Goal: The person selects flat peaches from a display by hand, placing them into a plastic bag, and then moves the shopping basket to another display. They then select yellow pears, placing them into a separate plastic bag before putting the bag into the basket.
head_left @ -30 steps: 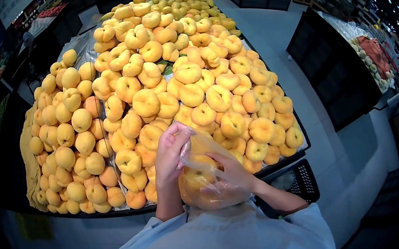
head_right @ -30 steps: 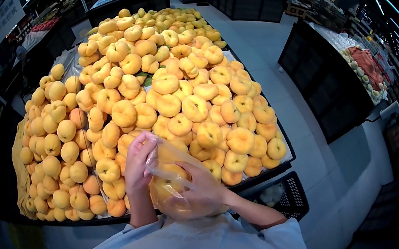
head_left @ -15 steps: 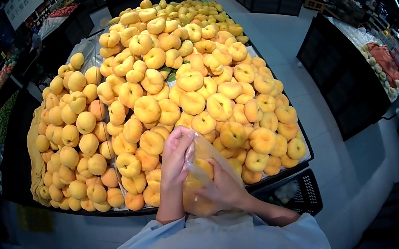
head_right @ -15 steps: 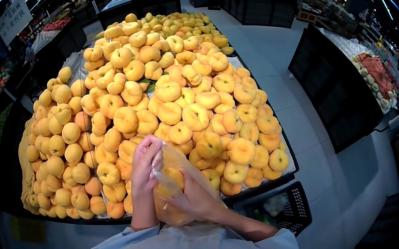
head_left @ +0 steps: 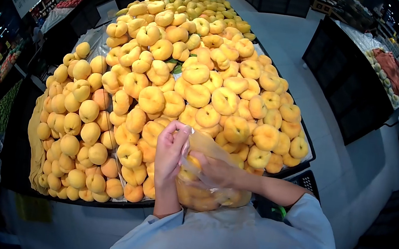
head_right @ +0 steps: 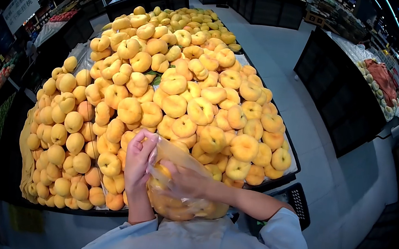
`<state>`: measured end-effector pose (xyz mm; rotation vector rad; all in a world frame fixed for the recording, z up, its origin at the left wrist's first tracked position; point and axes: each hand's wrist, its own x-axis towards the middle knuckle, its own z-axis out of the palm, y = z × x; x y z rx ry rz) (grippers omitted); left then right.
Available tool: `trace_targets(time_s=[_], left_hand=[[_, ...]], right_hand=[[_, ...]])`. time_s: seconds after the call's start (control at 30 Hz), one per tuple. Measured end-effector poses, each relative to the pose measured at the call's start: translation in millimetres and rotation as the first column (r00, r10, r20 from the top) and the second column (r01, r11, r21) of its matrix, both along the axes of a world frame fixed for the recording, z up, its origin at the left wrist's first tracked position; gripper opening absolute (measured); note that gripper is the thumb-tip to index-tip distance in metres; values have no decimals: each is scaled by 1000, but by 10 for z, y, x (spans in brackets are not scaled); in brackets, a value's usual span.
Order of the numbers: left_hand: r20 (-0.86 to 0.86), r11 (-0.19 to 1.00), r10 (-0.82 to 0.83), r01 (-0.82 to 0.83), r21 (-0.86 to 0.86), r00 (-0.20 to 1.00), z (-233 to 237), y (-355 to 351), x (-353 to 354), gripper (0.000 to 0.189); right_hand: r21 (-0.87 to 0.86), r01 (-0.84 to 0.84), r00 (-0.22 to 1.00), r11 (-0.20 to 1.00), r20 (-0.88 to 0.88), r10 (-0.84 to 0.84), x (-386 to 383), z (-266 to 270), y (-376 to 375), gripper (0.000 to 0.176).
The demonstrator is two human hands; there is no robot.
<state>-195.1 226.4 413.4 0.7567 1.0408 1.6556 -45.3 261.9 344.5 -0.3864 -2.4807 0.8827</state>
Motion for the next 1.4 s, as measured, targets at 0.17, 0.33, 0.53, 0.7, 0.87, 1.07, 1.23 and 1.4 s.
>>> trace_targets(time_s=[0.17, 0.33, 0.53, 0.7, 0.87, 1.07, 1.23, 1.4], left_hand=[[-47, 999, -6, 4, -47, 999, -43, -43, -91, 9], [-50, 997, 23, -27, -77, 999, -85, -46, -155, 9], [-138, 996, 51, -61, -67, 989, -138, 0, -217, 9], [-212, 997, 35, -48, -56, 977, -166, -22, -269, 10], [-280, 993, 30, -60, -97, 959, -169, -9, -298, 11], [-278, 989, 10, -50, -137, 960, -151, -40, -272, 11], [-314, 986, 33, -83, -147, 949, -197, -22, -288, 12], [-305, 988, 35, -79, -131, 952, -191, 3, -274, 14]], right_hand=[[-180, -106, 981, 978, 140, 132, -79, -40, 155, 69], [-52, -145, 988, 988, 45, 148, -143, -140, 152, 69], [-34, -124, 992, 992, 9, 124, -288, -365, 119, 67], [-314, -121, 987, 942, 61, 147, -241, -122, 77, 63], [-313, -171, 985, 934, -43, 166, -280, -478, 99, 68], [-329, -263, 965, 907, -89, 247, -243, -438, 58, 61], [-94, -226, 972, 970, -88, 218, -182, -307, 92, 59], [-367, -124, 895, 922, 359, 263, -200, -143, 113, 58]])
